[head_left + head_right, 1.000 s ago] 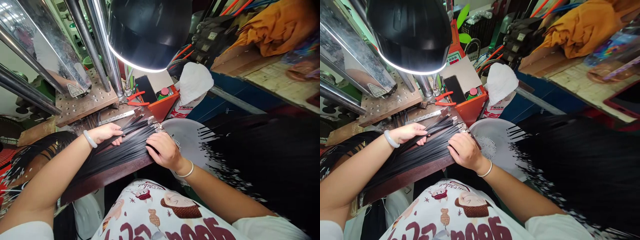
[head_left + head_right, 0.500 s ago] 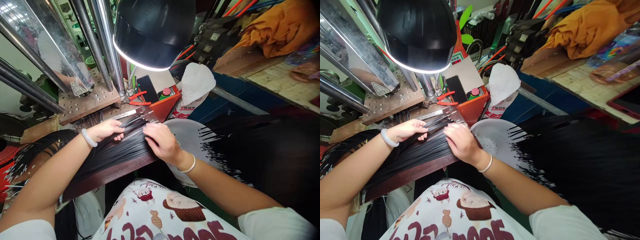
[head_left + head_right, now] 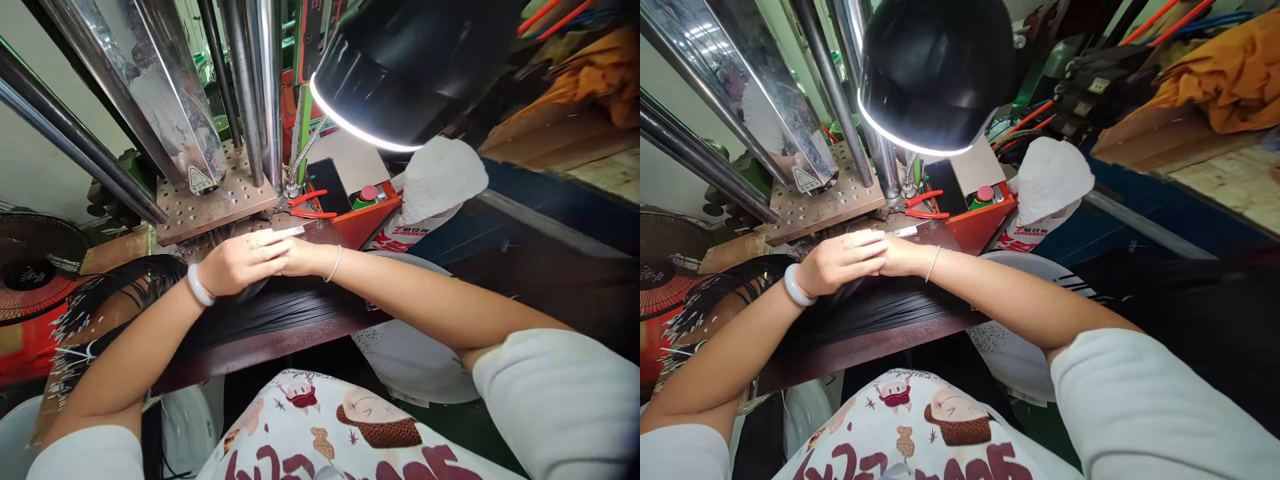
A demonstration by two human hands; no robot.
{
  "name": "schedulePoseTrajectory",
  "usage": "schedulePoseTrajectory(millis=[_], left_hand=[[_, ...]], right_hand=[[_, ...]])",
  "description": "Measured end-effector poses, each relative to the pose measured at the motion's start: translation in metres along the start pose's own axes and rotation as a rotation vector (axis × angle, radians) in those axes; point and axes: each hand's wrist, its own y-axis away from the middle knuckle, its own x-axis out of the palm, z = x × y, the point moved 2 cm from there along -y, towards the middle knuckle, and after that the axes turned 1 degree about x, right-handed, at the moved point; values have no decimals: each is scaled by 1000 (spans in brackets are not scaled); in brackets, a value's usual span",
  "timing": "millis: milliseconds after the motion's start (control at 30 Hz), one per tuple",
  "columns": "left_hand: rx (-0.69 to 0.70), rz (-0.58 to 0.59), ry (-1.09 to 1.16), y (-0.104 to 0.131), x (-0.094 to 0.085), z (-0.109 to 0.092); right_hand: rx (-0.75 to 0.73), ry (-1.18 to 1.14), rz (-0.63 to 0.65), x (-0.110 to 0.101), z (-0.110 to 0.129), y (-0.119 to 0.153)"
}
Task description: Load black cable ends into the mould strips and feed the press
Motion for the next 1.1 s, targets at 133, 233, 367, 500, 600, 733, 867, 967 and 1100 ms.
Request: schedulePoseTrajectory(millis=[133, 233, 367, 500, 600, 733, 867, 967, 1100], left_hand=[[-254, -402, 161, 0, -8, 8], [-376, -489, 238, 3, -7, 14], [-504, -386, 162, 6, 11, 28], [-533, -345, 82, 9, 22, 38], [-530, -362, 158, 7, 21, 34], [-557, -405, 228, 5, 19, 26], [-615, -373, 306, 9, 22, 24], [-568, -389, 255, 11, 28, 22], [-524, -293, 28, 9, 47, 15]], right_hand=[[254, 268, 164, 4, -27, -13], [215, 241, 227, 6, -31, 1], [201, 102, 244, 6, -9, 31], [325, -153, 102, -1, 4, 37], [345, -413, -71, 1, 0, 24], [455, -751, -23, 15, -7, 13], [552, -807, -81, 17, -10, 19], [552, -727, -86, 11, -11, 29], [391, -449, -121, 1, -9, 47]])
